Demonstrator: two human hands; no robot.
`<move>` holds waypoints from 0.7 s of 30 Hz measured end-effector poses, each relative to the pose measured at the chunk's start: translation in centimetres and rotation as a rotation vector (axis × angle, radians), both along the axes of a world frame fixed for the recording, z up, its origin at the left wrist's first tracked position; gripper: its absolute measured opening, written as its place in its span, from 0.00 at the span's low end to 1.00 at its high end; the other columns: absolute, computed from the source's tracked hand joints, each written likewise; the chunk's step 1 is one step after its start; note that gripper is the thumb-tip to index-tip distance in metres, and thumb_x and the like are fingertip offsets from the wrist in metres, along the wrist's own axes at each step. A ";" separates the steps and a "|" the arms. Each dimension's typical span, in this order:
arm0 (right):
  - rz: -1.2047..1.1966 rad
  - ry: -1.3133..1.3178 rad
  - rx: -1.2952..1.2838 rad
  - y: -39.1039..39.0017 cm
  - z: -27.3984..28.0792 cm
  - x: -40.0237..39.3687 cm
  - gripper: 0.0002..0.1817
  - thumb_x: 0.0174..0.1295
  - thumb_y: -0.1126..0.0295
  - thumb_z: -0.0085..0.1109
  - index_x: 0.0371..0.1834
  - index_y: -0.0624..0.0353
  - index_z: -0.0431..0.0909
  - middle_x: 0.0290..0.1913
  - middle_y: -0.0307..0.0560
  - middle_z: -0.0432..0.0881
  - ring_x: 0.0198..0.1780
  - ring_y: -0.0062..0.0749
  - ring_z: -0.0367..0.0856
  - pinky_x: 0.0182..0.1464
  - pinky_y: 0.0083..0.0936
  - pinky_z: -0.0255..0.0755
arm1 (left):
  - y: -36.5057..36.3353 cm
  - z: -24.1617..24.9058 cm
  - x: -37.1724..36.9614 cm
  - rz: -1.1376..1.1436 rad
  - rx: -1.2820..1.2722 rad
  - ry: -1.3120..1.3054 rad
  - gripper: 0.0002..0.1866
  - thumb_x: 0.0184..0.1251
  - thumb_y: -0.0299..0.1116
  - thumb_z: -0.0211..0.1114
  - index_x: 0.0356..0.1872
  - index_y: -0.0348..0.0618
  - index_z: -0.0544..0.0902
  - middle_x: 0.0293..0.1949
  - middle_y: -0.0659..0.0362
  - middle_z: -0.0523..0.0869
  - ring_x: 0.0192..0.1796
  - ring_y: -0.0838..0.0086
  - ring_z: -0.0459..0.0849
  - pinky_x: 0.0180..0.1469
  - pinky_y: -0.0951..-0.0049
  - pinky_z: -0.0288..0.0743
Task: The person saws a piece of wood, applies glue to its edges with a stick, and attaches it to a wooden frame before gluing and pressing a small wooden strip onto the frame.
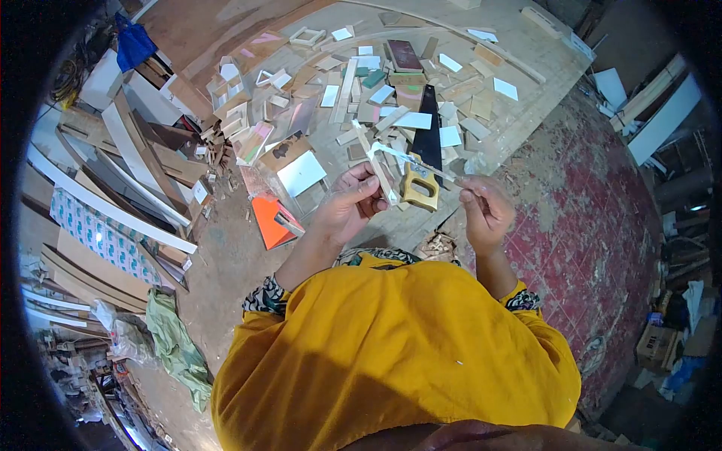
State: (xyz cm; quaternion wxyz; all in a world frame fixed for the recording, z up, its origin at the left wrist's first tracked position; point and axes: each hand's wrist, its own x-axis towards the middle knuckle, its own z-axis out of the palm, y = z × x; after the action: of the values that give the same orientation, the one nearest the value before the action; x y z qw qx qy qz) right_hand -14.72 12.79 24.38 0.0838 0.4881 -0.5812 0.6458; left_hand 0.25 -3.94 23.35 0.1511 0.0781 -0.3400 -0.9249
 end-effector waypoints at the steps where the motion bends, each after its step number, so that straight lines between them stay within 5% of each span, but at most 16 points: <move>1: 0.010 0.028 -0.017 0.0 0.0 -0.1 0.06 0.48 0.83 0.59 0.30 0.67 0.78 0.30 0.50 0.81 0.32 0.33 0.80 0.34 0.21 0.72 | 0.0 0.1 0.0 0.005 -0.001 -0.005 0.13 0.60 0.30 0.60 0.44 0.38 0.71 0.35 0.58 0.76 0.34 0.75 0.76 0.34 0.79 0.70; 14: -0.020 0.168 0.009 -0.3 0.3 -0.4 0.05 0.47 0.85 0.58 0.28 0.66 0.78 0.30 0.50 0.82 0.32 0.32 0.80 0.35 0.21 0.72 | -0.1 -0.2 -0.1 -0.023 -0.005 0.006 0.12 0.60 0.30 0.59 0.42 0.38 0.72 0.34 0.58 0.76 0.34 0.75 0.76 0.33 0.80 0.70; 21: -0.390 0.081 0.089 0.1 -0.9 -4.9 0.02 0.51 0.80 0.57 0.28 0.66 0.79 0.28 0.49 0.81 0.27 0.30 0.79 0.30 0.21 0.71 | -0.5 -1.4 0.6 0.016 -0.064 -0.034 0.11 0.61 0.30 0.59 0.42 0.38 0.72 0.33 0.58 0.77 0.34 0.76 0.77 0.34 0.80 0.70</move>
State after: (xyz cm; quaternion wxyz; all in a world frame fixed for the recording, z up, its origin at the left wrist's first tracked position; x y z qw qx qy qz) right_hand -19.66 12.85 23.46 0.2087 0.3949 -0.6890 0.5708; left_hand 0.82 -4.39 21.95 0.1551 0.0914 -0.3713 -0.9109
